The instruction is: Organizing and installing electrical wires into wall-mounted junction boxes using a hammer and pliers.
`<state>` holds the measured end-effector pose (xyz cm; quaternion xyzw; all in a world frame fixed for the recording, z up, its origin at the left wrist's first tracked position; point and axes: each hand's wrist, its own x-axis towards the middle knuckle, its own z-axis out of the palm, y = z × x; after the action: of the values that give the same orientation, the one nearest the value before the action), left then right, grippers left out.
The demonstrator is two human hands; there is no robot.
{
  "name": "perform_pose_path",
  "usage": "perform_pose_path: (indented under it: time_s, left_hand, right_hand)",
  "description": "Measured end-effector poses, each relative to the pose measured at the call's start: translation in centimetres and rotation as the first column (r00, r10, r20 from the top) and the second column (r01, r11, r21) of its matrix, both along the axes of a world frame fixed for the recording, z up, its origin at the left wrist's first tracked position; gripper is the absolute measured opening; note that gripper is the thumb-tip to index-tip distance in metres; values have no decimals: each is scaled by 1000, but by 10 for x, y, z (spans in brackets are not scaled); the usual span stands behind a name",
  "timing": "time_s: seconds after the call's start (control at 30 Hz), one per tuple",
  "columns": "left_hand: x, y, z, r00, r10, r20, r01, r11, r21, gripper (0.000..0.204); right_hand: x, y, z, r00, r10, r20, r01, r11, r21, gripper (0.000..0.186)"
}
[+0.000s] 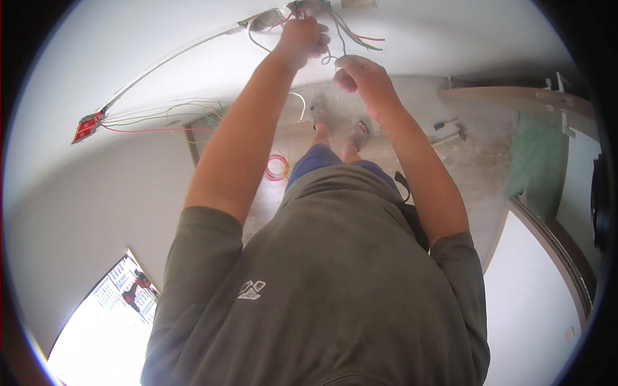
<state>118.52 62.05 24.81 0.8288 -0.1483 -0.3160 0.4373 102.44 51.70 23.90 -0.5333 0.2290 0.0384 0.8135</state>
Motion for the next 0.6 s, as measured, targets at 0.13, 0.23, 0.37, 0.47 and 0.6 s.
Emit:
perform_pose_path:
  time_s: [0.13, 0.23, 0.37, 0.47, 0.6]
  left_hand:
    - [-8, -7, 7, 847, 289, -445, -384, 913, -137, 28]
    - [-9, 15, 19, 830, 91, -550, -276, 924, -264, 28]
    - [-8, 35, 24, 905, -47, -423, -86, 953, -291, 34]
    - [-5, 31, 24, 862, 122, -492, -270, 932, -242, 42]
    - [-4, 25, 26, 871, 228, -435, -358, 901, -244, 45]
  right_hand:
    - [1, -3, 3, 999, 26, -46, -25, 1000, 17, 23]
    - [0, -7, 6, 999, 33, -28, -33, 999, 23, 22]
    - [0, -7, 9, 997, 61, -42, -61, 998, 8, 22]
    - [1, -2, 6, 998, 61, -21, -60, 998, 8, 22]
    - [2, 2, -1, 999, 51, -11, -51, 999, 12, 23]
